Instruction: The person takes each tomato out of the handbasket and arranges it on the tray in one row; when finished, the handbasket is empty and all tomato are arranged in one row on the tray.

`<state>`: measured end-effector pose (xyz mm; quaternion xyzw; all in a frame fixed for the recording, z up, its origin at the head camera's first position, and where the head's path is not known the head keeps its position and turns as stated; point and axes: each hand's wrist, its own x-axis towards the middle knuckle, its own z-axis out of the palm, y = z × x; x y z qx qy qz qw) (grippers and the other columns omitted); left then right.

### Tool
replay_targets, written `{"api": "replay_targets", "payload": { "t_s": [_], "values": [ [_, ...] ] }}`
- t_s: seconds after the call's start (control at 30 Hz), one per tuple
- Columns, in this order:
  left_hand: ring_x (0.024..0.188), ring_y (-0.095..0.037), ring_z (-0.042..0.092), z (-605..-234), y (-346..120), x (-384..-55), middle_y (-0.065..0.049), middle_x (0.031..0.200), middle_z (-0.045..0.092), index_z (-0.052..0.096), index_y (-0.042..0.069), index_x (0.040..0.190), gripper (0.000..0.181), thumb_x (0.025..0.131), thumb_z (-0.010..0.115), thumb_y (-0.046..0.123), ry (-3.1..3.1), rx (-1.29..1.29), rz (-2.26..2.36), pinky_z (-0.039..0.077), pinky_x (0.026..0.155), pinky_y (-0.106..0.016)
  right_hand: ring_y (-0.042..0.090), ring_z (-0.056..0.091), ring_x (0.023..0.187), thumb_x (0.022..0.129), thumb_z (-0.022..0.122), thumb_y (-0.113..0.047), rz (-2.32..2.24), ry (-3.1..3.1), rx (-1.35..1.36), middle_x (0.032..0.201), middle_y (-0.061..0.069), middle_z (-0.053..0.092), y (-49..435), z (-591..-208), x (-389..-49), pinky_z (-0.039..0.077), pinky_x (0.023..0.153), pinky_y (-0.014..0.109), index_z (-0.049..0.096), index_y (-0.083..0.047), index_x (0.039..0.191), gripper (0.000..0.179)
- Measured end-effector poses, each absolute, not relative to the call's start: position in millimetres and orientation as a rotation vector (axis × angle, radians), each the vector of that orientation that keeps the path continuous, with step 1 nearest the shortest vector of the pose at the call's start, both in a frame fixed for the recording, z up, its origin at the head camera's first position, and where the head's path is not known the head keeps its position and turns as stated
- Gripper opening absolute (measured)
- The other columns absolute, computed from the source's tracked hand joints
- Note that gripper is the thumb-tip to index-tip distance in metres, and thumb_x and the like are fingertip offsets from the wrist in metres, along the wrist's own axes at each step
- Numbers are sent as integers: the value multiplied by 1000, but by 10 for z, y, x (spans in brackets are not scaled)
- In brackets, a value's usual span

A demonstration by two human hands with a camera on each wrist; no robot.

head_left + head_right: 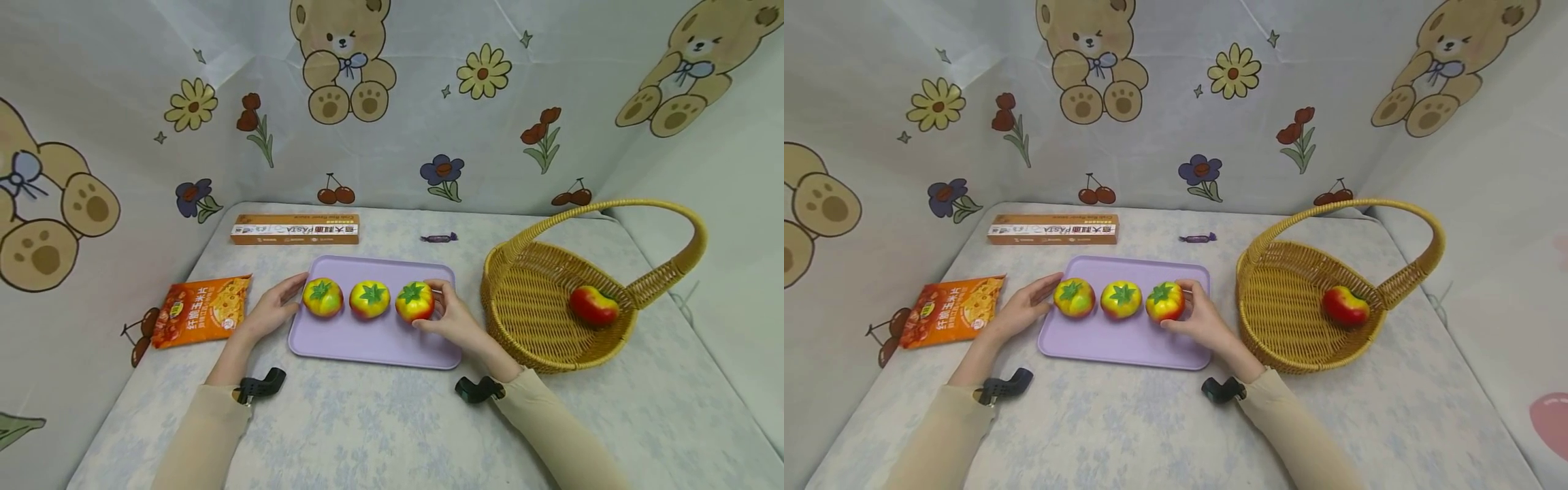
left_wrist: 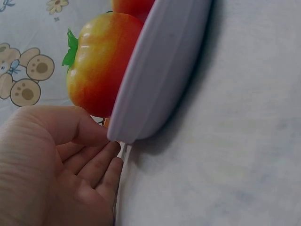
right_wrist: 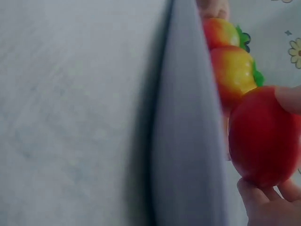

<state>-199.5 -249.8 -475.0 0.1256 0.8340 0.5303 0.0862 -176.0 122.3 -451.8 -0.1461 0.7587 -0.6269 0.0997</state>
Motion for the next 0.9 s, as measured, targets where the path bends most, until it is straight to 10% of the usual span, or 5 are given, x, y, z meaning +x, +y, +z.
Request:
{"api": "replay_targets", "payload": {
  "t_s": [0.9],
  "values": [
    [137, -35, 26, -4694, -2465, -1975, -20, 150, 28, 30, -2, 145, 59, 89, 47, -9, 2488, 353, 1570, 23, 110, -50, 42, 44, 123, 74, 77, 2, -1640, 2291, -599, 138, 29, 34, 1129, -4612, -1848, 38, 102, 41, 28, 8, 135, 78]
  ]
}}
